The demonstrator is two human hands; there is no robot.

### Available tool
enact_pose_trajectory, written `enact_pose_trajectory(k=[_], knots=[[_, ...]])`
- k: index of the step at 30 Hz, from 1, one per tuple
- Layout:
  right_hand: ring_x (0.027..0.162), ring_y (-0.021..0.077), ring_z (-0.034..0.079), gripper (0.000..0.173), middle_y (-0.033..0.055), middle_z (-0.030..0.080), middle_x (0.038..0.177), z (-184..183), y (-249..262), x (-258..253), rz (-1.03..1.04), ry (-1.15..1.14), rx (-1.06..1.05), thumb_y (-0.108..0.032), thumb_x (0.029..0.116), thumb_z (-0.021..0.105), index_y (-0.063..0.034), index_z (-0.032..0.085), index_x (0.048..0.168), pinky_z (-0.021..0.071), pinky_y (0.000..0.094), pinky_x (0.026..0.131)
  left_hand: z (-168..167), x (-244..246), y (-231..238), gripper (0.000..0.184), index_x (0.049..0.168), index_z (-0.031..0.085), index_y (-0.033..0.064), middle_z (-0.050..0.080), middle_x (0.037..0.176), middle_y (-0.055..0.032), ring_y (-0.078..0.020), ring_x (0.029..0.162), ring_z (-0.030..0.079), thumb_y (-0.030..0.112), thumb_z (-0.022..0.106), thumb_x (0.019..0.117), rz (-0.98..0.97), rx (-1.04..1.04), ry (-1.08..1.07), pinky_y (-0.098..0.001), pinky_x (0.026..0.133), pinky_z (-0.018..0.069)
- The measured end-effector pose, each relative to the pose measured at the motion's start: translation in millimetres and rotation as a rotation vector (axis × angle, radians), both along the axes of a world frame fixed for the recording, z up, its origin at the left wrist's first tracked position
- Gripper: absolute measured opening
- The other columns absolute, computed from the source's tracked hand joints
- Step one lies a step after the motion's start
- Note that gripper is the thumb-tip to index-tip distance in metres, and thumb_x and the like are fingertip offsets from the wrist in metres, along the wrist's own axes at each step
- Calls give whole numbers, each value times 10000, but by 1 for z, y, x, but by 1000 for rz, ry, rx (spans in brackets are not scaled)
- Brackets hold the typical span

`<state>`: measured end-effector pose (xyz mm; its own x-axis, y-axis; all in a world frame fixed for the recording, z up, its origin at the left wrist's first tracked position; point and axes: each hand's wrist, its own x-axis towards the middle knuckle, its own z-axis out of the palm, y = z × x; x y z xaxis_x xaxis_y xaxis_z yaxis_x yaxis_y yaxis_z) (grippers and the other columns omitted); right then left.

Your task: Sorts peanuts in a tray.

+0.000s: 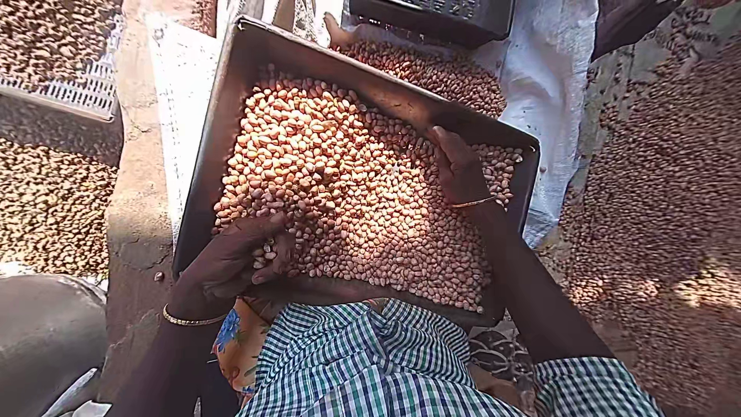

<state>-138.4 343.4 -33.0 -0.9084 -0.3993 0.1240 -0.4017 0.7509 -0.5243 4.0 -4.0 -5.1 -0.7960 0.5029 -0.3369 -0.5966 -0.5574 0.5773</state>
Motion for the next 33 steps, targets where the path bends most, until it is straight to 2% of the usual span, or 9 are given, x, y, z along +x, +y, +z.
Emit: enact_pose_trajectory(k=[2, 7, 11, 14, 19, 24, 27, 30, 33], knots=[[1205, 542, 577, 365, 388, 599, 1277, -8, -13, -6, 46, 0, 20, 83, 985, 451, 153, 598, 1311, 444, 513, 1060, 2, 0, 0, 396, 750, 742, 135, 640, 617, 55, 36, 495, 575, 351, 570, 1034, 26, -24, -5, -90, 466, 460], [1090, 429, 655, 248, 300, 694, 1124, -27, -31, -16, 248, 2, -177, -13, 977, 550, 106, 700, 1135, 465, 469, 994, 3, 0, -1, 426, 745, 736, 129, 633, 601, 59, 39, 495, 575, 357, 543, 1048, 18, -34, 9, -85, 472, 460], [1111, 358, 676, 214, 245, 730, 1097, -24, -52, 28, 464, -114, -340, -49, 951, 595, 83, 749, 1020, 475, 397, 1027, 5, 0, -1, 437, 725, 715, 124, 605, 578, 60, 37, 472, 557, 336, 526, 1057, 31, -55, -2, -86, 452, 451], [1000, 264, 691, 243, 164, 749, 991, -24, -65, 75, 622, -152, -418, -144, 965, 585, -4, 778, 916, 471, 385, 963, 5, 0, -1, 449, 723, 717, 119, 610, 577, 51, 34, 462, 552, 327, 511, 1063, 34, -58, -4, -92, 443, 452], [1132, 272, 658, 294, 81, 764, 1103, -19, -81, 121, 797, -242, -449, -252, 1015, 552, -99, 800, 1051, 425, 460, 1027, 5, 1, -2, 584, 782, 730, 112, 645, 604, 36, 30, 470, 563, 470, 380, 1084, -12, -99, 27, -97, 459, 464], [1177, 306, 657, 236, 62, 760, 1095, 0, -62, 121, 846, -226, -172, -184, 1001, 556, -103, 778, 1008, 435, 540, 1031, 1, 2, -2, 516, 725, 727, 144, 631, 594, 58, 34, 475, 559, 388, 445, 1081, 8, -148, 60, -96, 451, 461], [1343, 422, 532, 154, 109, 697, 1298, 33, -5, 91, 912, -382, 191, -154, 918, 683, -144, 813, 1001, 311, 697, 1104, 0, 2, -3, 491, 702, 718, 158, 624, 584, 61, 39, 463, 541, 370, 474, 1071, 16, -153, 66, -89, 443, 440], [1411, 459, 448, 278, 98, 655, 1380, 67, 45, 33, 806, -364, 517, 26, 849, 729, -185, 828, 1002, 203, 742, 1131, -1, 2, -3, 474, 719, 728, 155, 632, 597, 58, 36, 467, 549, 365, 487, 1069, 22, -146, 87, -90, 445, 447], [1323, 531, 510, 268, 192, 698, 1271, 84, 70, -13, 594, -196, 377, 157, 819, 621, -30, 793, 904, 272, 759, 1054, 0, 3, -1, 477, 715, 724, 148, 628, 581, 47, 30, 455, 548, 329, 470, 1075, 50, -163, 71, -96, 432, 444]])
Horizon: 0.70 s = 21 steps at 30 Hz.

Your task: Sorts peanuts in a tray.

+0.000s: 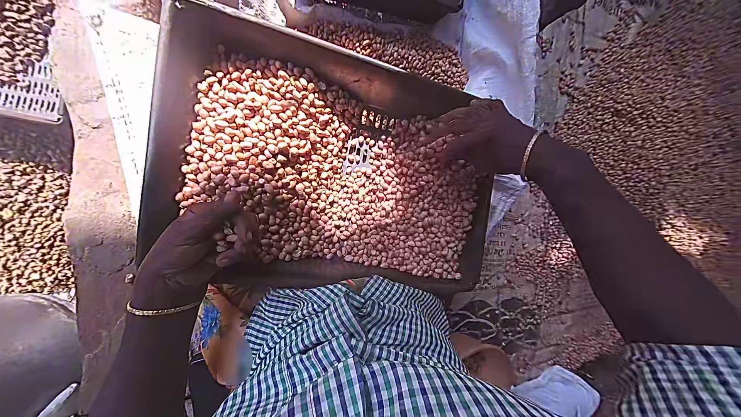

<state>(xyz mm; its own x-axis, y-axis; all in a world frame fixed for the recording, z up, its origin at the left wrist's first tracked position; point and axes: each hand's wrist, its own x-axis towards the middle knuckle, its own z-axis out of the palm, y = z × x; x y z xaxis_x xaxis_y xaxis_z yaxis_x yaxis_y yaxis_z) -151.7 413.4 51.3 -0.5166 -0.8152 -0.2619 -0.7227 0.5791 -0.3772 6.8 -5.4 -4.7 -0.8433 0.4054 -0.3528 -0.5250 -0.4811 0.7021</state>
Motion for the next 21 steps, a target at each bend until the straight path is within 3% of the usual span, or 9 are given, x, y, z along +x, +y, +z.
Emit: enact_pose_trajectory(k=[2, 5, 7, 9, 11, 14, 15, 17, 21], knots=[[1201, 475, 620, 258, 205, 735, 1146, -8, -18, 3, -28, 119, -260, 140, 817, 518, 12, 742, 835, 401, 658, 1008, 1, 0, 0, 467, 728, 734, 149, 641, 596, 49, 34, 463, 551, 335, 480, 1073, -5, 0, 16, -93, 437, 446], [1098, 366, 694, 242, 149, 764, 1050, -44, -79, 76, 70, -100, -479, 123, 819, 575, -15, 766, 870, 484, 530, 984, 1, 0, -1, 445, 738, 745, 158, 650, 612, 64, 42, 476, 558, 368, 515, 1057, -32, 14, 33, -89, 446, 450], [1150, 328, 677, 207, 133, 755, 1110, -60, -100, 123, 110, -316, -421, -3, 939, 577, -11, 774, 1003, 468, 505, 1031, 1, -2, -1, 428, 743, 749, 156, 650, 609, 60, 39, 478, 565, 368, 537, 1049, -25, 34, 21, -89, 449, 455], [1205, 359, 653, 242, 184, 732, 1171, -62, -95, 149, 34, -425, -398, -45, 1007, 532, 47, 745, 1077, 451, 493, 1075, 1, 0, -1, 414, 751, 752, 164, 654, 617, 69, 46, 487, 567, 361, 541, 1047, -19, 38, 28, -86, 457, 456], [1197, 391, 652, 235, 193, 735, 1157, -52, -72, 154, -3, -415, -313, -45, 992, 542, 54, 751, 1038, 463, 516, 1059, 0, 1, -2, 405, 756, 756, 161, 656, 624, 71, 46, 488, 563, 371, 556, 1038, -24, 43, 46, -85, 454, 448], [1304, 384, 575, 150, 103, 736, 1209, -12, -34, 132, 3, -420, 114, -41, 932, 664, -65, 808, 964, 360, 629, 1086, -2, 0, -2, 398, 775, 759, 152, 656, 634, 70, 48, 496, 561, 381, 561, 1034, -37, 81, 61, -81, 456, 441], [1312, 379, 571, 133, 70, 744, 1195, 0, -22, 122, -34, -369, 205, -30, 897, 721, -113, 821, 925, 326, 677, 1091, -2, 0, -3, 397, 779, 761, 151, 657, 635, 72, 49, 497, 561, 380, 560, 1034, -39, 89, 64, -80, 458, 441], [1182, 410, 649, 162, 98, 764, 1090, 13, -3, 104, -141, -143, 93, 40, 805, 758, -108, 810, 848, 397, 698, 997, -3, 1, -3, 401, 772, 761, 154, 649, 621, 80, 54, 492, 555, 380, 559, 1034, -39, 89, 62, -79, 458, 436], [1114, 432, 684, 162, 279, 714, 1142, -11, -24, 95, -555, 143, -268, 50, 926, 607, 99, 753, 977, 521, 464, 1001, -3, 1, -3, 391, 767, 756, 169, 644, 618, 91, 60, 489, 549, 374, 556, 1033, -33, 58, 52, -80, 460, 439]])
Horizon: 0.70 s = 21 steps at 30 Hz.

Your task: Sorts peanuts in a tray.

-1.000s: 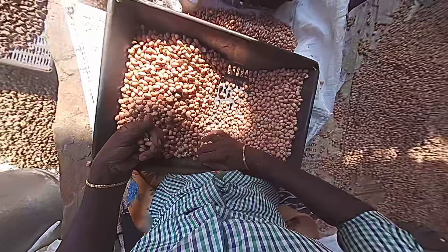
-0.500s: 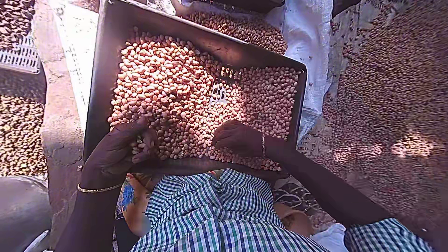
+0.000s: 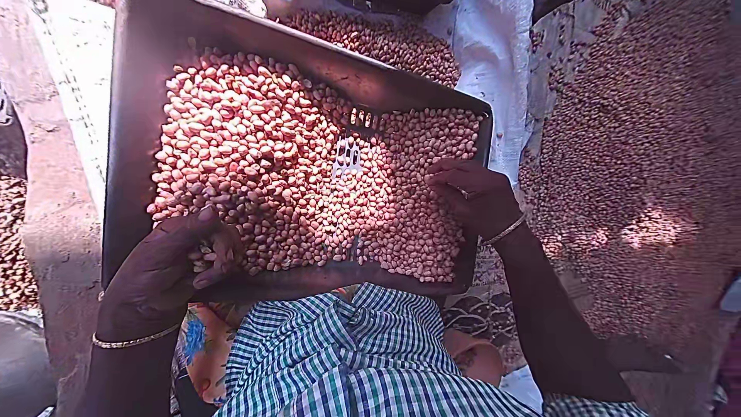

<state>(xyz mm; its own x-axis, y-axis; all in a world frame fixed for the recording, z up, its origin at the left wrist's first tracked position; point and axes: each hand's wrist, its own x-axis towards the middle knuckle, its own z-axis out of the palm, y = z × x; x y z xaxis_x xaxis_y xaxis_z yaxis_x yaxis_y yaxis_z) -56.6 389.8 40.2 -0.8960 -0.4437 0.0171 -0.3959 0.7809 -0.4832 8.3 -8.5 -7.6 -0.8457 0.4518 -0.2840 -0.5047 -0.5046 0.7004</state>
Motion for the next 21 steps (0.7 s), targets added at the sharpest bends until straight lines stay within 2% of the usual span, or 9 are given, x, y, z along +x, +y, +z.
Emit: enact_pose_trajectory(k=[4, 7, 8, 10, 12, 15, 17, 19, 21], knots=[[1177, 456, 654, 198, 292, 671, 1259, -43, -10, 12, -72, 5, 18, 35, 956, 597, 118, 736, 1069, 503, 492, 1034, 0, 1, -1, 381, 780, 762, 170, 648, 626, 91, 60, 487, 548, 377, 561, 1029, 1, -4, -2, -82, 455, 437], [1153, 451, 661, 164, 301, 683, 1207, -48, -10, 14, -93, 16, -3, 46, 937, 600, 135, 727, 990, 511, 482, 1013, 1, 0, 0, 395, 756, 749, 175, 642, 622, 93, 57, 492, 551, 374, 551, 1034, 8, -12, 5, -84, 458, 439], [1157, 394, 666, 165, 285, 686, 1204, -47, -8, 13, -131, 11, -69, 28, 946, 600, 127, 723, 993, 512, 431, 1015, 1, 0, 0, 397, 749, 745, 172, 639, 618, 90, 55, 488, 549, 375, 556, 1032, 16, -9, 3, -84, 456, 439], [1146, 143, 650, 144, 152, 689, 1187, -37, -13, 13, -247, 22, -363, -22, 962, 609, 73, 707, 1011, 510, 245, 997, 1, 0, -1, 405, 751, 745, 160, 638, 611, 82, 49, 488, 557, 377, 555, 1036, 28, 12, 12, -88, 459, 448], [1121, 27, 647, 96, 16, 700, 1149, -18, -50, 17, -266, 55, -683, 1, 958, 612, 13, 690, 1013, 540, 199, 969, 1, 1, 0, 441, 772, 751, 159, 650, 623, 75, 48, 497, 569, 414, 519, 1047, 7, 9, 4, -84, 465, 451], [1143, 223, 687, 157, 224, 719, 1144, -4, -131, 34, -7, 50, -783, 17, 928, 663, 130, 711, 1026, 534, 276, 1005, 3, -3, 4, 576, 865, 763, 146, 670, 655, 50, 48, 492, 566, 506, 367, 1079, -124, -65, -89, -78, 463, 449], [1133, 287, 707, 201, 269, 721, 1147, -11, -152, 34, 71, 27, -745, -6, 913, 686, 143, 729, 1041, 538, 298, 1001, 5, -4, 6, 604, 858, 750, 148, 650, 636, 50, 47, 475, 554, 515, 326, 1082, -188, -120, -164, -79, 451, 450], [1104, 160, 706, 158, 180, 734, 1137, -17, -130, 24, -130, -71, -810, 20, 960, 615, 120, 717, 1028, 551, 259, 981, 6, -3, 5, 563, 768, 719, 135, 617, 597, 45, 41, 466, 545, 445, 377, 1089, -182, -84, -195, -84, 450, 451], [980, 53, 723, 174, 11, 739, 1068, -12, -96, 26, -417, -390, -836, -20, 1041, 497, 1, 668, 1059, 600, 233, 896, 7, -3, 6, 524, 694, 688, 140, 572, 550, 52, 32, 448, 522, 336, 402, 1087, -135, -49, -193, -95, 444, 441]])
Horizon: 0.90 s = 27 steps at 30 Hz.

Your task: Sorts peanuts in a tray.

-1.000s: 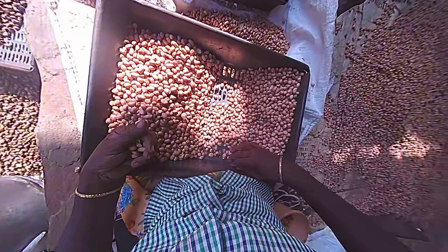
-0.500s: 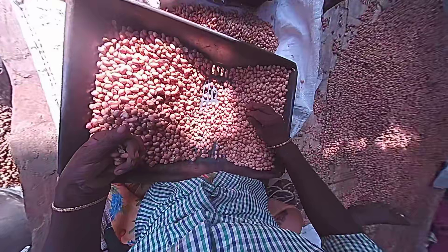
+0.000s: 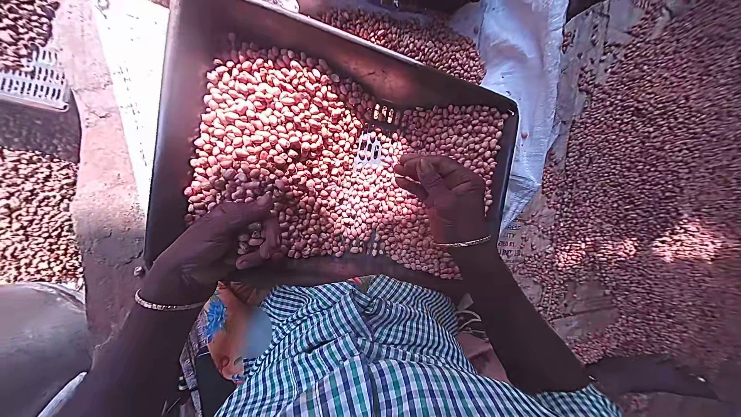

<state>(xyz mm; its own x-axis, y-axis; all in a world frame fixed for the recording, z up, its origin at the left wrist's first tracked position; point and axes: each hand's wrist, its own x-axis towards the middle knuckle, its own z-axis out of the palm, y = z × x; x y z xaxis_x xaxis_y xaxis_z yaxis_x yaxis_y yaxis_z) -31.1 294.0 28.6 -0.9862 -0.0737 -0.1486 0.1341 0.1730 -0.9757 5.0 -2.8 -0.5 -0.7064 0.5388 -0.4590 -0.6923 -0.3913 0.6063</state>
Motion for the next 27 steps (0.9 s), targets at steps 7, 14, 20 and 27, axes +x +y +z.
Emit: enact_pose_trajectory(k=[7, 14, 20, 27], knots=[[931, 79, 742, 211, 12, 746, 1041, -36, 28, 12, -26, -451, -53, -127, 1111, 383, -50, 563, 1191, 602, 246, 865, -1, 0, -2, 480, 722, 704, 112, 570, 560, 51, 31, 434, 502, 350, 480, 1073, 60, 79, 88, -99, 413, 426], [922, 152, 616, 174, 176, 673, 1058, -33, 27, 3, 247, 212, 544, -52, 972, 623, 47, 742, 1052, 491, 273, 835, 2, 2, -1, 465, 732, 706, 126, 590, 560, 58, 33, 416, 506, 317, 463, 1079, 110, 26, 93, -104, 401, 435], [792, 431, 672, 193, 243, 670, 873, -54, 2, 39, 576, 522, 1003, -84, 772, 789, 60, 722, 882, 503, 511, 611, 3, 2, 0, 467, 739, 692, 114, 595, 588, 47, 33, 409, 491, 298, 439, 1087, 129, 31, 107, -97, 389, 421], [609, -51, 448, 86, -10, 583, 839, -4, -23, 23, 355, 145, 297, -58, 918, 664, -26, 718, 978, 387, 76, 544, 6, 1, 5, 588, 740, 671, 92, 590, 573, 43, 35, 424, 504, 324, 288, 1121, 66, 21, 49, -95, 408, 435]])
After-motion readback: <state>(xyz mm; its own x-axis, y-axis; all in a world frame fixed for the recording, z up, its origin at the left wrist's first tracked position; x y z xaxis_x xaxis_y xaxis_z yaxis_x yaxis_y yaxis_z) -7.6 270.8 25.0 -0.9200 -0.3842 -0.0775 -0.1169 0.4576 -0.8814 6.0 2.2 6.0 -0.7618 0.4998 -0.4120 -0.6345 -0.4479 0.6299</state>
